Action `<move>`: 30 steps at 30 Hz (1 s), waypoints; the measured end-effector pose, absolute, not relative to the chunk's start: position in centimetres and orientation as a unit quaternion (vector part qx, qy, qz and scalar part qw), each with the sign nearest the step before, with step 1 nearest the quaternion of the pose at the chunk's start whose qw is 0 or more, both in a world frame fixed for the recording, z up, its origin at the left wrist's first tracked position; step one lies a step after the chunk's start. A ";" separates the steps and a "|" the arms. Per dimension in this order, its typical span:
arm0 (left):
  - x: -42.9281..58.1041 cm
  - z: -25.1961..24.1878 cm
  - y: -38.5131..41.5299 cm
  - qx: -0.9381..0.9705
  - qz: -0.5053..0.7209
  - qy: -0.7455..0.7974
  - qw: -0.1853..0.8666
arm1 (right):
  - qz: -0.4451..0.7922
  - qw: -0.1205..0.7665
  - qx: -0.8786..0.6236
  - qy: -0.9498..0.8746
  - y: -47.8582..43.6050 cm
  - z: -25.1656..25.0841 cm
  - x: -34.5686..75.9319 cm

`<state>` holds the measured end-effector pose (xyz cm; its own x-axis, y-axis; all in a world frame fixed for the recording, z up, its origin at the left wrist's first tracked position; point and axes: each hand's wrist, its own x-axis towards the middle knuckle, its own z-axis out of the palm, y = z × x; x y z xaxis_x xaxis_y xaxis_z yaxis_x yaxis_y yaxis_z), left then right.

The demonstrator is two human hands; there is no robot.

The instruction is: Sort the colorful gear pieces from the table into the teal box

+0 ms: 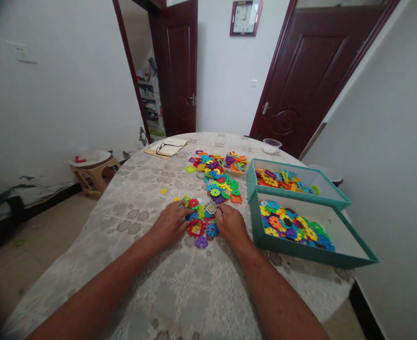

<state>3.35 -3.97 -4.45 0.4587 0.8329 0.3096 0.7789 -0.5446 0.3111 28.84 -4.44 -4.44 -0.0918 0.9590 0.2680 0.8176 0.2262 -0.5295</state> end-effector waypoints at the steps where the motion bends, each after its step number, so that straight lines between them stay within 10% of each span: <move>1: 3.4 -4.5 -4.0 0.855 0.215 0.469 0.058 | 0.120 0.295 -0.605 -0.730 -4.4 -4.5 28.9; 30: 6.1 -3.9 -1.9 0.880 0.160 0.448 0.014 | 0.335 0.391 -0.535 -0.670 -5.4 -2.5 28.9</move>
<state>6.09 -1.93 -3.88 0.5482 0.7921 0.2685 0.7830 -0.5989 0.1680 28.94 -5.44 -2.52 -0.1209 0.9787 0.1661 0.4546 0.2033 -0.8672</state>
